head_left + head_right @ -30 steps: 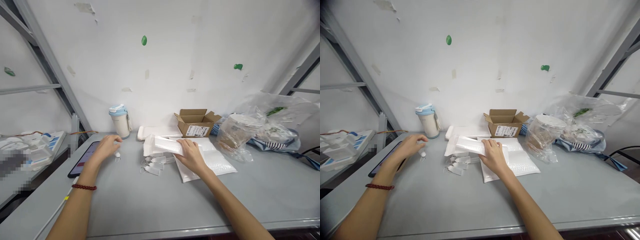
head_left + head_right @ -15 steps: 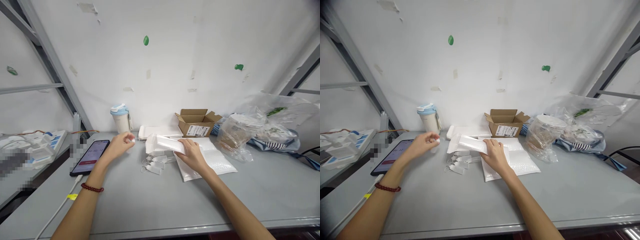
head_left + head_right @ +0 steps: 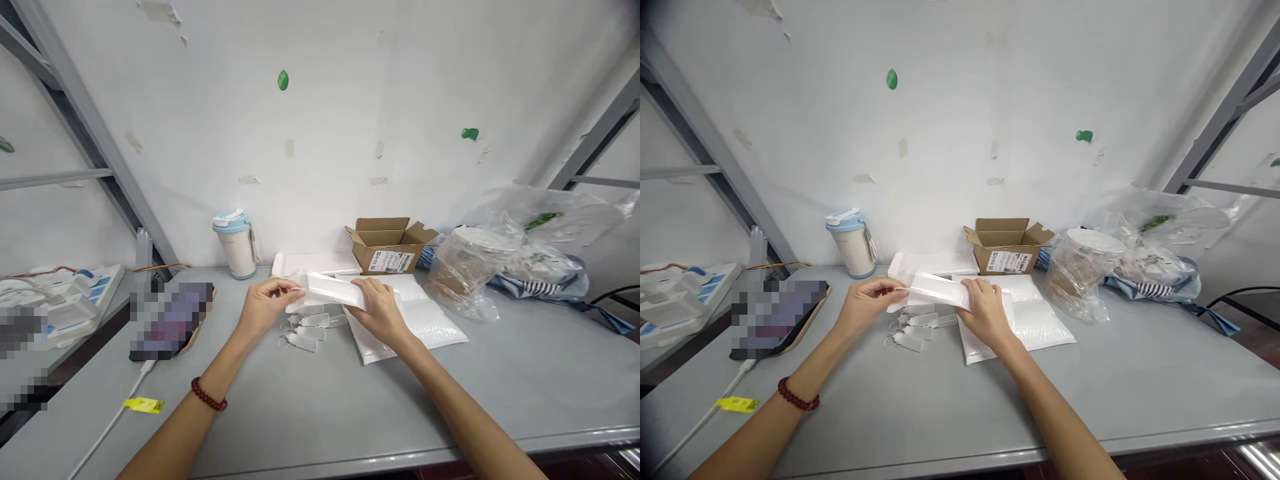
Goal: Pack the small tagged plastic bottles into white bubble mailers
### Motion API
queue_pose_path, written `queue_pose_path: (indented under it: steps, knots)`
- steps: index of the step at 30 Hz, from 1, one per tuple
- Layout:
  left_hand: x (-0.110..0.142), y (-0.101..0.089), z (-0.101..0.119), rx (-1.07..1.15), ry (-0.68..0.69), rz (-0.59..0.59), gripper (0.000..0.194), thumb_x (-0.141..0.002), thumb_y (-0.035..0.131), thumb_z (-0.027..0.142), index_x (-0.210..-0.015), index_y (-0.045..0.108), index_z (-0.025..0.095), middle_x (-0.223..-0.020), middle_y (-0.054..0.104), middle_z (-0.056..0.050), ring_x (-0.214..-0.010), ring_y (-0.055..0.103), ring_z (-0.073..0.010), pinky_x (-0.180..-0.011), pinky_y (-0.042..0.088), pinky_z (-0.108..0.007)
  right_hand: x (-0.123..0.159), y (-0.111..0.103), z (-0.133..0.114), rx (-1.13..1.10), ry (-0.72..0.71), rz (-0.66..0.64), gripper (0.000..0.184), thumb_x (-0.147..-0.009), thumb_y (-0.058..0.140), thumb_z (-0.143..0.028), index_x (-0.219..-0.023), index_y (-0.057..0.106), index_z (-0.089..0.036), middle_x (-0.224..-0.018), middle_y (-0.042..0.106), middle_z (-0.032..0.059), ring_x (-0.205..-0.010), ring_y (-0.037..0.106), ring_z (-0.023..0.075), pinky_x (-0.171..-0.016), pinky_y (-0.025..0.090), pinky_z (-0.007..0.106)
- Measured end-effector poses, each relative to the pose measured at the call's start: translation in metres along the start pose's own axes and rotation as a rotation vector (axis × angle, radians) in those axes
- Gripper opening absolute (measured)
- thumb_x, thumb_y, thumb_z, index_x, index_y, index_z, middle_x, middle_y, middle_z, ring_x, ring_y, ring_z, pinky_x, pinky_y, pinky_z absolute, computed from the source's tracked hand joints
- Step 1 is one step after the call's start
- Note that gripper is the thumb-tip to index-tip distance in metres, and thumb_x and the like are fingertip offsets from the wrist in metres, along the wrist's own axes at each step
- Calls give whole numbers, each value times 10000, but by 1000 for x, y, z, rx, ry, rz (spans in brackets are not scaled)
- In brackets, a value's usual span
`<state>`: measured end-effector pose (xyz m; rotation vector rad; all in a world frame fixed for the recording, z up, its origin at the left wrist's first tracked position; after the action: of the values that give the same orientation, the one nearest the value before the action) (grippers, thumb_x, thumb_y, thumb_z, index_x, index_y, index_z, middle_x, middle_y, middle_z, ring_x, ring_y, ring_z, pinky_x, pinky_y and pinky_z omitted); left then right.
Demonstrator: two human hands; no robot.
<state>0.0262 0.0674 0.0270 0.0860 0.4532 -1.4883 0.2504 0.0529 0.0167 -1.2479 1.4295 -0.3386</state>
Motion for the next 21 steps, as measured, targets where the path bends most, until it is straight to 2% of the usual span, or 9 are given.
queue_pose_path:
  steps: [2, 6, 8, 10, 13, 15, 18, 21]
  knots:
    - [4, 9, 1, -60, 28, -2, 115, -616, 688, 274, -689, 724, 192, -728, 668, -25, -660, 530, -142, -626, 435, -272, 0, -1, -1, 8, -5, -4, 293, -783, 544, -253, -1070, 508, -209, -1043, 610, 94, -986, 537, 263, -820, 343, 398]
    - [8, 19, 7, -126, 89, -96, 139, -663, 641, 295, -710, 748, 219, -795, 707, -59, -842, 557, -211, -691, 447, -312, 0, -2, -1, 22, -8, -6, 304, -775, 547, -236, -1074, 510, -202, -1041, 609, 90, -976, 539, 257, -821, 338, 394]
    - [7, 14, 14, -137, 127, -96, 166, -693, 644, 340, -742, 750, 221, -864, 718, -65, -887, 553, -216, -685, 434, -303, -1, -3, 0, 42, -13, -3, 327, -770, 548, -229, -1092, 504, -193, -1044, 605, 90, -986, 534, 256, -821, 337, 390]
    - [4, 3, 18, -145, 118, -27, 209, -712, 639, 370, -812, 741, 217, -914, 712, -55, -830, 557, -191, -662, 419, -284, -2, -6, 1, 85, -20, 16, 339, -764, 547, -224, -1099, 503, -189, -1049, 601, 94, -994, 528, 262, -831, 330, 396]
    - [-1, -12, 13, -187, 8, 20, 250, -711, 629, 387, -843, 712, 191, -870, 694, -40, -699, 550, -154, -626, 407, -264, -3, -13, 7, 136, -3, 64, 320, -764, 531, -219, -1083, 511, -196, -1051, 600, 97, -997, 520, 267, -848, 320, 403]
    - [-3, -12, 0, -236, -102, -75, 229, -684, 642, 378, -767, 696, 171, -776, 682, -35, -664, 556, -154, -614, 407, -261, -4, -17, 13, 133, 29, 97, 313, -768, 523, -223, -1081, 510, -199, -1040, 604, 95, -995, 519, 266, -846, 322, 397]
    - [-1, 0, -24, -282, -236, -326, 202, -627, 679, 350, -676, 688, 154, -676, 667, -37, -658, 577, -172, -617, 414, -268, -5, -21, 20, 131, 61, 147, 320, -772, 525, -246, -1087, 502, -200, -1019, 609, 89, -986, 520, 267, -837, 327, 394]
    - [4, 10, -38, -304, -251, -468, 208, -614, 679, 354, -656, 695, 151, -646, 658, -35, -643, 579, -180, -607, 410, -275, -3, -21, 19, 147, 44, 169, 325, -772, 521, -251, -1093, 496, -203, -1015, 607, 89, -982, 519, 268, -836, 326, 395]
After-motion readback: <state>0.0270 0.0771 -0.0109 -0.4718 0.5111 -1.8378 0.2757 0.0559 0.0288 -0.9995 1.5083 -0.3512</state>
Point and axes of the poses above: each hand's wrist, its own x-axis away from the middle knuckle, its own y-axis out of the palm, z = x × y, the point moved 7 cm from there along -x, towards the middle knuckle
